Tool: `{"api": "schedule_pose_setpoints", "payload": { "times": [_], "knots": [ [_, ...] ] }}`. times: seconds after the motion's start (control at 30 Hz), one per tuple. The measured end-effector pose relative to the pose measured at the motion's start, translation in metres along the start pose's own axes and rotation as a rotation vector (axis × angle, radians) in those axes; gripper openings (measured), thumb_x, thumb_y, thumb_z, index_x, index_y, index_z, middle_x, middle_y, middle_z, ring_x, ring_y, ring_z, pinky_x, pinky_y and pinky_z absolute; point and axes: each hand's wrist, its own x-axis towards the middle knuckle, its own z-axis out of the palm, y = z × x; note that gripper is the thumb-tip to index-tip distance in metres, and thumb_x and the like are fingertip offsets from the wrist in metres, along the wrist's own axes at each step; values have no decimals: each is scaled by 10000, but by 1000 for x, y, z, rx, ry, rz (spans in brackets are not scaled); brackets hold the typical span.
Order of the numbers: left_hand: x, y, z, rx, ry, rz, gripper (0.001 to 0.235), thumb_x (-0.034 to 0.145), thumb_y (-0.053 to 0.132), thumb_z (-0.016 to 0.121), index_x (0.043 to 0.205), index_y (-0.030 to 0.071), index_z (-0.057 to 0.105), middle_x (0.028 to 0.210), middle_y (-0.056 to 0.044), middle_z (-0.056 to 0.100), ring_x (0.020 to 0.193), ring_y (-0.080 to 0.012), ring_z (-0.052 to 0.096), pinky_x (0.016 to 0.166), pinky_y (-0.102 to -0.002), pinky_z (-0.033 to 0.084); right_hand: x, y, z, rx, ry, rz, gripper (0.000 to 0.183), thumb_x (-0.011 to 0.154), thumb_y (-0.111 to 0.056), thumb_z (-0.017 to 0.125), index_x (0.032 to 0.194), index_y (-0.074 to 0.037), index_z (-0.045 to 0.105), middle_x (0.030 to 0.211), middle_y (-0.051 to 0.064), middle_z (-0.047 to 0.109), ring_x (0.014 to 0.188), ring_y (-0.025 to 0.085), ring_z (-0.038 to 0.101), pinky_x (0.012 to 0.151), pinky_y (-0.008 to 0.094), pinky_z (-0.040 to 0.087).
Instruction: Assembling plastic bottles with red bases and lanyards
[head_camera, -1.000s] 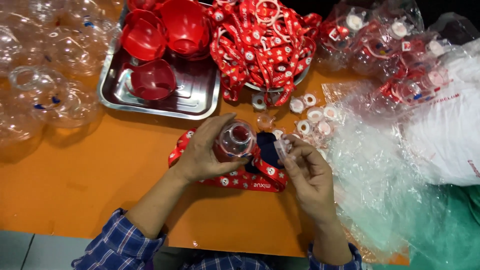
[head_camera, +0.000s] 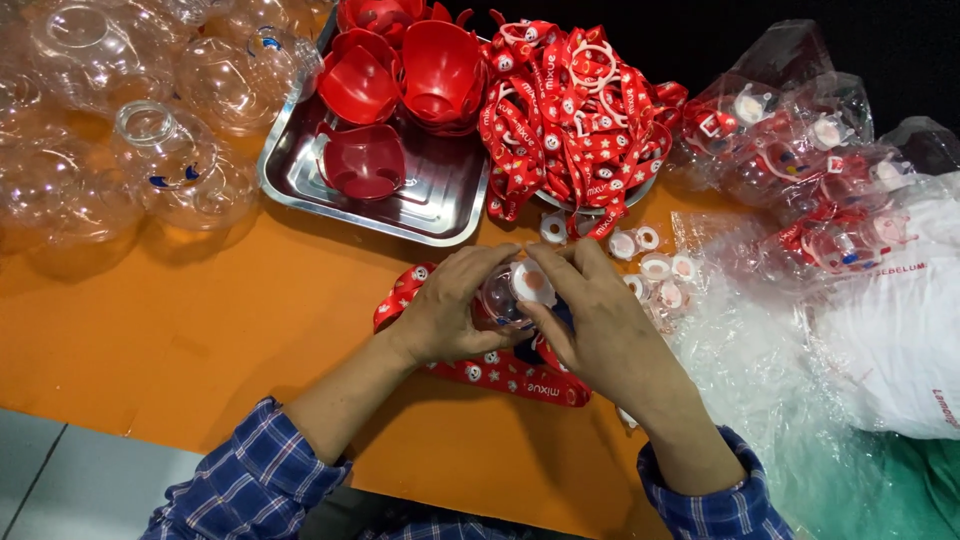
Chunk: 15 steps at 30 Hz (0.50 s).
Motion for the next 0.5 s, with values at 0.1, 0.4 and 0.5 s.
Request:
{"api": "schedule_pose_setpoints", "payload": {
  "times": [0.1,0.4,0.5],
  "knots": [
    [-2,-3,2,24,8,12,838,693,390,899,1374,32,568,1141,-136,694,1134,-348,667,965,-472,536,1,7,8,-76,77,-38,399,970,-284,671,1277,-38,612,887,120,529,813,346,666,746,407,560],
    [-7,-14,7,37,13,7,856,671,419,902,1362,27,583,1135,-137,700,1127,-352,670,956,-473,537,-1,2,9,-45,217,70,935,638,-562,946,1315,-35,574,985,189,582,950,440,662,795,532,562],
    [-5,-7,0,73,-49,97,793,833,451,805,1393,-16,494,1364,-170,620,1184,-357,643,1024,-466,509,1,-2,-10,103,-38,-74,808,896,-369,739,1557,-99,359,1572,220,368,1460,386,377,1164,555,345]
  ]
}}
